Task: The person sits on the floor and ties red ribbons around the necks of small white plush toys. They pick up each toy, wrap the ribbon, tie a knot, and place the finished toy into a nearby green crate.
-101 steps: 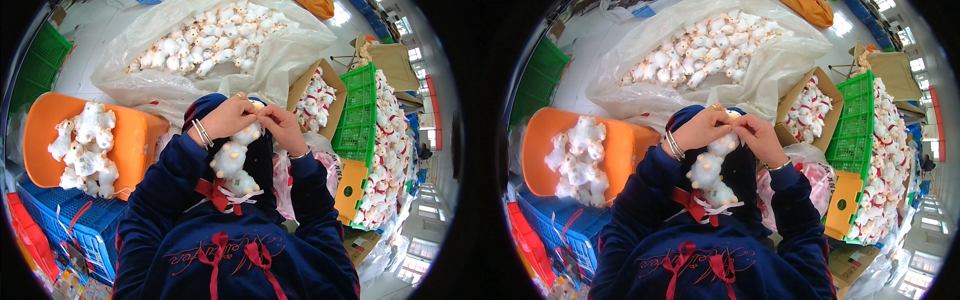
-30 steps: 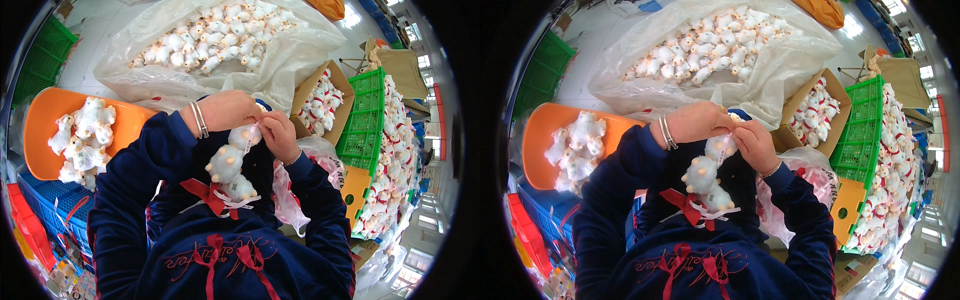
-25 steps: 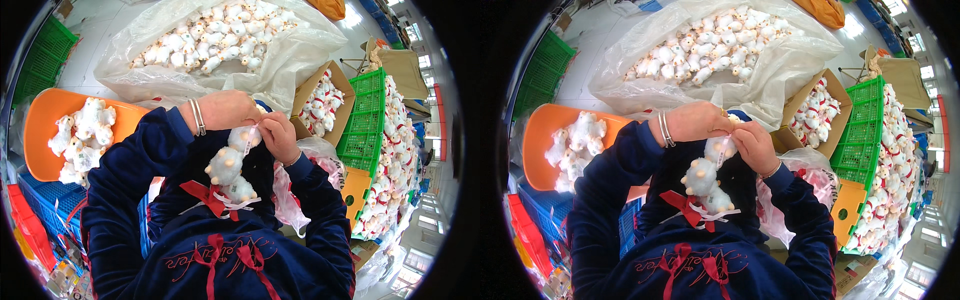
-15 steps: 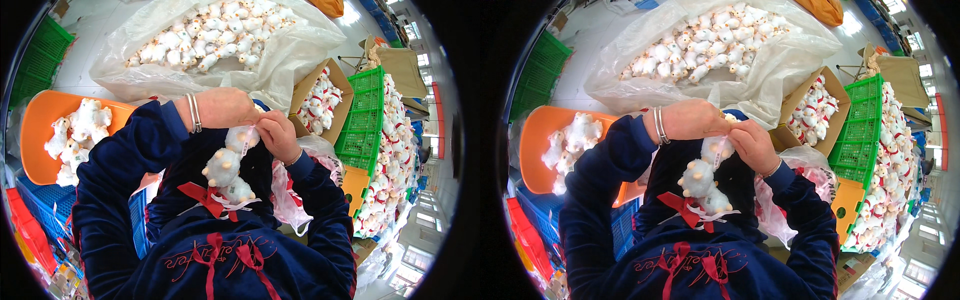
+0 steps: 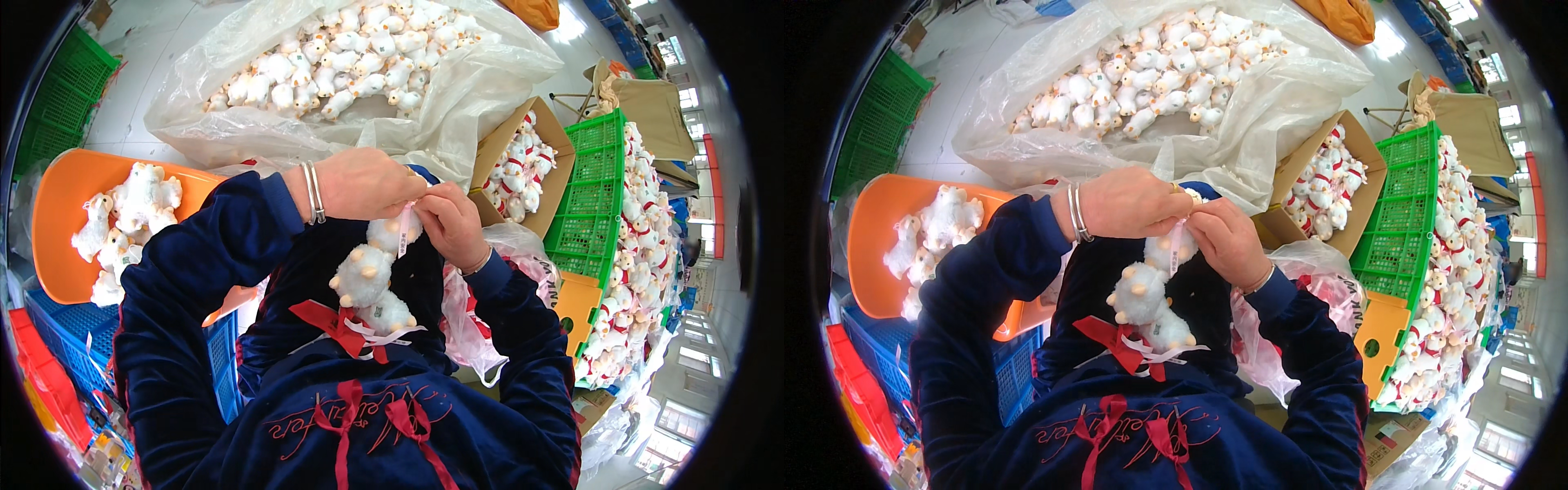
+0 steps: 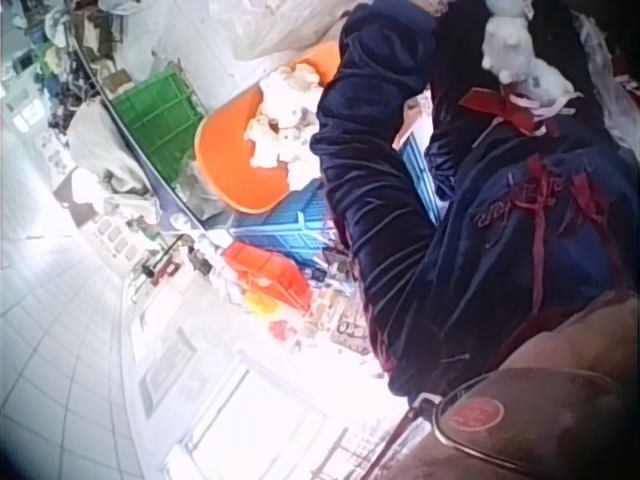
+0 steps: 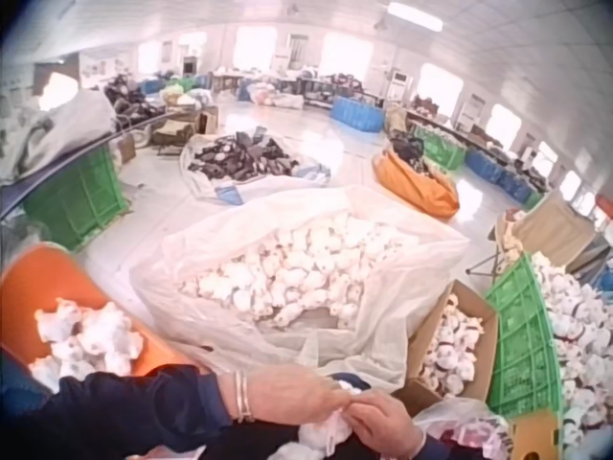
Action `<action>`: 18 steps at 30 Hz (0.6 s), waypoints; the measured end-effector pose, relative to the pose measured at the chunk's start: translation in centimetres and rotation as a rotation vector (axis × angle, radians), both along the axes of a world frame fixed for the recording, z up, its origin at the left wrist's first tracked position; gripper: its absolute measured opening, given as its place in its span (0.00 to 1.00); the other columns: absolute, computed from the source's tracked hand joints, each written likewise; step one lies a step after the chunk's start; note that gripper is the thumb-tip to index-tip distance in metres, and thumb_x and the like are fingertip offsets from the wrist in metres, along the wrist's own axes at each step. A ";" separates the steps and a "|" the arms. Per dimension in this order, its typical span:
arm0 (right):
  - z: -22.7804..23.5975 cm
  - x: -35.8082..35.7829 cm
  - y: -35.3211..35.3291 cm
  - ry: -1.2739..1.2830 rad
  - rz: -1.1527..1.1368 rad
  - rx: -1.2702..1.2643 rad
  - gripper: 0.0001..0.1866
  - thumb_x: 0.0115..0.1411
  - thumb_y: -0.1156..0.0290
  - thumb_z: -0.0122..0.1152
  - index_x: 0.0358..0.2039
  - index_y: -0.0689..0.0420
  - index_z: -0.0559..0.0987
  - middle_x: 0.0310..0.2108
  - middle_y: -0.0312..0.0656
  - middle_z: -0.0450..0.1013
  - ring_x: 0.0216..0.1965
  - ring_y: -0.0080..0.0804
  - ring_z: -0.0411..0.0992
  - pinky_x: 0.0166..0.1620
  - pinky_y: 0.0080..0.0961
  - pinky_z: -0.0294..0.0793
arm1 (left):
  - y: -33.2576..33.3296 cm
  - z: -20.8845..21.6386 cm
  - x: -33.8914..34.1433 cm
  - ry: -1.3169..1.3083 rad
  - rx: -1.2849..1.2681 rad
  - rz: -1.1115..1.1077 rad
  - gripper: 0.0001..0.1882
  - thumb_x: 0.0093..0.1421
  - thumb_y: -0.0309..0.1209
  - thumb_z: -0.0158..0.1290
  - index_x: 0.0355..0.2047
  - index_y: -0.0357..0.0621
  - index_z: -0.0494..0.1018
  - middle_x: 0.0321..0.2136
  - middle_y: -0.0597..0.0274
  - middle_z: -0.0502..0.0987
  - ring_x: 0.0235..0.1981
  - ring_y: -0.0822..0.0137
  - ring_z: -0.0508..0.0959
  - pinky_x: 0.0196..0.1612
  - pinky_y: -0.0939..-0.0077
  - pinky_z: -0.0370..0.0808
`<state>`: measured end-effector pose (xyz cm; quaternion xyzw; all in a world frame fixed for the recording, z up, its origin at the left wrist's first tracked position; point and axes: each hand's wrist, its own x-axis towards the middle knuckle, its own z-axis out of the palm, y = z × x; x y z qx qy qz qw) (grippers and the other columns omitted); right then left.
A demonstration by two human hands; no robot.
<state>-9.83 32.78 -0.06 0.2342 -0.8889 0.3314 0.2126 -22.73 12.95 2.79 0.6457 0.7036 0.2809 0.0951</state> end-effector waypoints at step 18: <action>-1.9 2.8 -0.2 -0.063 -0.383 -0.395 0.08 0.63 0.79 0.61 0.43 0.59 0.76 0.40 0.40 0.76 0.40 0.33 0.72 0.46 0.26 0.70 | -1.3 -1.9 1.3 -0.520 0.171 0.380 0.07 0.63 0.29 0.54 0.37 0.38 0.76 0.25 0.54 0.77 0.26 0.60 0.78 0.33 0.66 0.74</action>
